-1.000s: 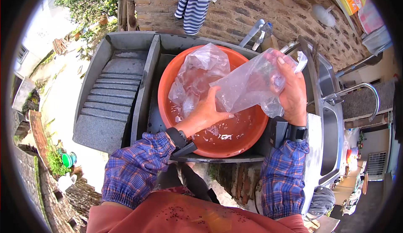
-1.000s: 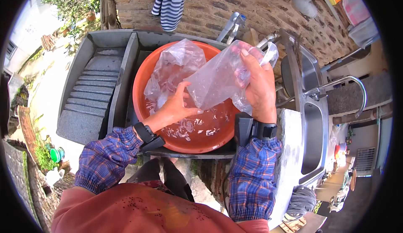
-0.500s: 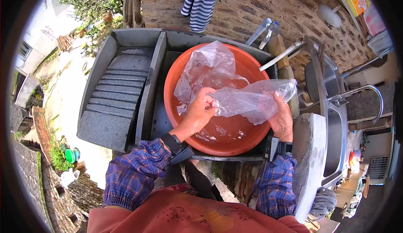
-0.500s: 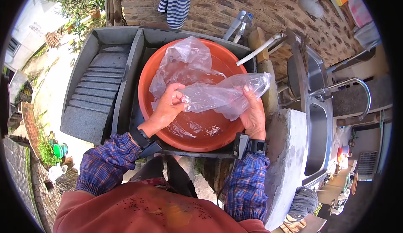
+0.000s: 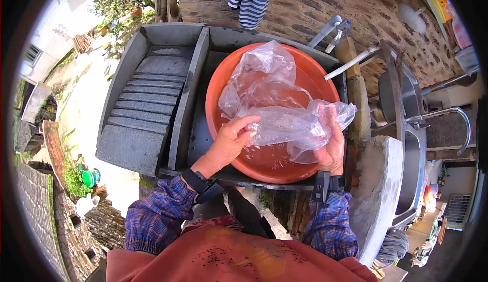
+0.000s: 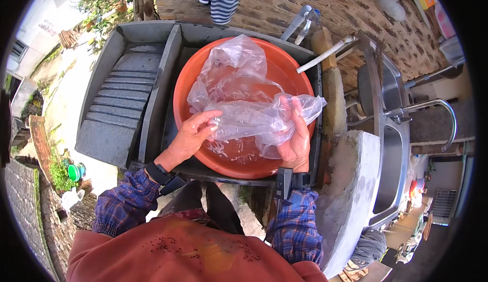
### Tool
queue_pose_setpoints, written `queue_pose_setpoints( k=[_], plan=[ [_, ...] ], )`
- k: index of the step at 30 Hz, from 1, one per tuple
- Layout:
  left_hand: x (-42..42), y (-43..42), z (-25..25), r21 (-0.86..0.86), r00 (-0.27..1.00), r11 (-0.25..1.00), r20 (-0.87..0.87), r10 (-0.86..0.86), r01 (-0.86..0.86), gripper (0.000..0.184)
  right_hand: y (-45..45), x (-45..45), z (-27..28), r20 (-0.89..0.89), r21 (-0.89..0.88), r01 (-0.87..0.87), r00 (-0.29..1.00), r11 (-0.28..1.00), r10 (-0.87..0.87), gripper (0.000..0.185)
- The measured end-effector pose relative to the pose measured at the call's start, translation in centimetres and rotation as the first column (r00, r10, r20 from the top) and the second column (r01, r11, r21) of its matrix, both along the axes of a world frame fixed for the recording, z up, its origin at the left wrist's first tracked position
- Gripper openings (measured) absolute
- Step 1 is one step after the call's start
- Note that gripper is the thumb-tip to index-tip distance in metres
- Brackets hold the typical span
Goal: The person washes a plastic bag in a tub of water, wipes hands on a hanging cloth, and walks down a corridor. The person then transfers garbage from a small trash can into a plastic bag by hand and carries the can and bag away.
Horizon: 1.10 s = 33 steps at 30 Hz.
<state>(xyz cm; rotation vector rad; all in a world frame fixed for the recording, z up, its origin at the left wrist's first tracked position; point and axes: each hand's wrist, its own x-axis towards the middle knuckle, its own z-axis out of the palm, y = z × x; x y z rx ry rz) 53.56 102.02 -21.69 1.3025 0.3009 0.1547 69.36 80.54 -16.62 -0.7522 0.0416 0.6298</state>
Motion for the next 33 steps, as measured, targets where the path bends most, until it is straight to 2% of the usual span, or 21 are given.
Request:
queue_pose_setpoints(
  k=[2, 3, 5, 6, 8, 9, 10, 11, 12, 14, 15, 19, 20, 22, 23, 24, 25, 27, 29, 30, 33],
  plan=[
    [-0.1, -0.1, -1.0, 0.445, 0.999, 0.896, 0.050, -0.013, -0.011, 0.021, -0.3, -0.2, -0.8, -0.014, 0.085, -0.007, 1.000, 0.996, 0.008, 0.039],
    [-0.2, -0.1, -1.5, 0.443, 0.999, 0.896, 0.048, -0.009, -0.013, 0.021, -0.4, -0.3, -1.1, -0.059, 0.146, 0.027, 0.998, 0.989, -0.019, 0.039],
    [-0.3, 0.1, -1.9, 0.708, 0.996, 0.706, 0.062, -0.067, 0.003, 0.017, -0.3, -0.5, -1.2, -0.109, 0.206, 0.060, 0.993, 0.977, -0.038, 0.040],
    [-0.4, 0.0, -1.8, 0.708, 0.996, 0.707, 0.060, -0.063, 0.002, 0.017, -0.3, -0.7, -0.8, -0.126, 0.211, 0.077, 0.991, 0.974, -0.051, 0.040],
    [-0.4, -0.6, -1.4, 0.408, 0.986, 0.906, -0.162, -0.050, 0.113, 0.025, -0.4, -0.9, -0.6, -0.147, 0.210, 0.096, 0.987, 0.973, -0.065, 0.041],
    [-0.2, -1.2, -1.2, 0.405, 0.985, 0.908, -0.164, -0.049, 0.112, 0.025, -0.4, -1.0, -0.6, -0.160, 0.252, 0.094, 0.986, 0.963, -0.055, 0.042],
    [0.2, -2.0, -0.9, 0.090, 0.963, 0.996, -0.268, 0.023, 0.001, 0.029, -0.4, -1.0, -0.5, -0.170, 0.295, 0.093, 0.985, 0.951, -0.043, 0.043],
    [0.7, -2.7, -0.7, -0.220, 0.922, 0.964, -0.384, 0.055, -0.149, 0.033, -0.2, -1.1, -0.3, -0.169, 0.294, 0.090, 0.985, 0.952, -0.041, 0.043],
    [1.1, -3.5, -0.8, -0.222, 0.922, 0.963, -0.382, 0.057, -0.151, 0.033, 0.1, -1.3, -0.1, -0.159, 0.293, 0.098, 0.986, 0.951, -0.052, 0.044],
    [1.9, -4.7, -1.1, -0.430, 0.971, 0.890, -0.235, 0.048, -0.148, 0.039, 0.5, -1.6, 0.3, -0.147, 0.296, 0.106, 0.987, 0.949, -0.064, 0.045],
    [2.1, -4.8, -0.7, -0.488, 0.964, 0.855, -0.259, 0.052, -0.178, 0.030, 0.5, -1.7, 0.4, -0.133, 0.264, 0.116, 0.988, 0.957, -0.083, 0.046],
    [2.5, -4.7, -2.1, -0.454, 0.967, 0.879, -0.253, 0.032, -0.148, 0.022, 0.4, -2.3, 1.7, -0.055, 0.185, 0.149, 0.989, 0.971, -0.141, 0.051],
    [2.3, -4.7, -2.4, -0.376, 0.979, 0.919, -0.201, 0.046, -0.120, 0.020, 0.3, -2.4, 1.9, -0.058, 0.184, 0.149, 0.988, 0.972, -0.141, 0.051],
    [2.1, -4.5, -3.3, -0.291, 0.987, 0.952, -0.149, 0.052, -0.094, 0.018, -0.1, -2.5, 2.0, 0.121, -0.034, 0.171, 0.979, 0.985, -0.166, 0.055],
    [2.0, -4.3, -3.6, 0.054, 0.993, 0.995, -0.085, 0.087, -0.083, 0.020, -0.3, -2.4, 1.0, 0.248, -0.158, 0.224, 0.952, 0.962, -0.181, 0.059],
    [1.9, -4.1, -3.8, 0.393, 0.995, 0.916, -0.012, 0.095, -0.083, 0.022, -0.4, -2.4, 0.3, 0.365, -0.280, 0.293, 0.913, 0.914, -0.181, 0.065],
    [1.8, -4.0, -4.1, 0.392, 0.996, 0.917, -0.015, 0.093, -0.079, 0.022, -0.9, -2.5, 0.0, 0.393, -0.313, 0.275, 0.909, 0.909, -0.139, 0.070],
    [1.7, -3.3, -2.7, 0.679, 0.994, 0.734, -0.094, 0.062, 0.018, 0.030, -0.7, -2.8, 0.3, 0.420, -0.346, 0.255, 0.903, 0.903, -0.094, 0.077],
    [1.8, -2.6, -2.6, 0.750, 0.993, 0.661, -0.069, 0.092, -0.009, 0.032, -1.0, -3.3, 0.1, 0.803, -0.264, 0.236, 0.590, 0.935, 0.077, 0.075],
    [1.8, -2.3, -2.6, 0.812, 0.992, 0.583, -0.042, 0.117, -0.034, 0.034, -1.2, -3.3, 0.1, 0.803, -0.264, 0.235, 0.591, 0.935, 0.078, 0.075],
    [1.3, 0.5, -5.2, 0.852, 0.982, 0.515, -0.005, 0.191, -0.096, 0.025, -2.8, -2.4, -0.2, 0.819, -0.374, 0.386, 0.564, 0.844, 0.105, 0.070]
  ],
)
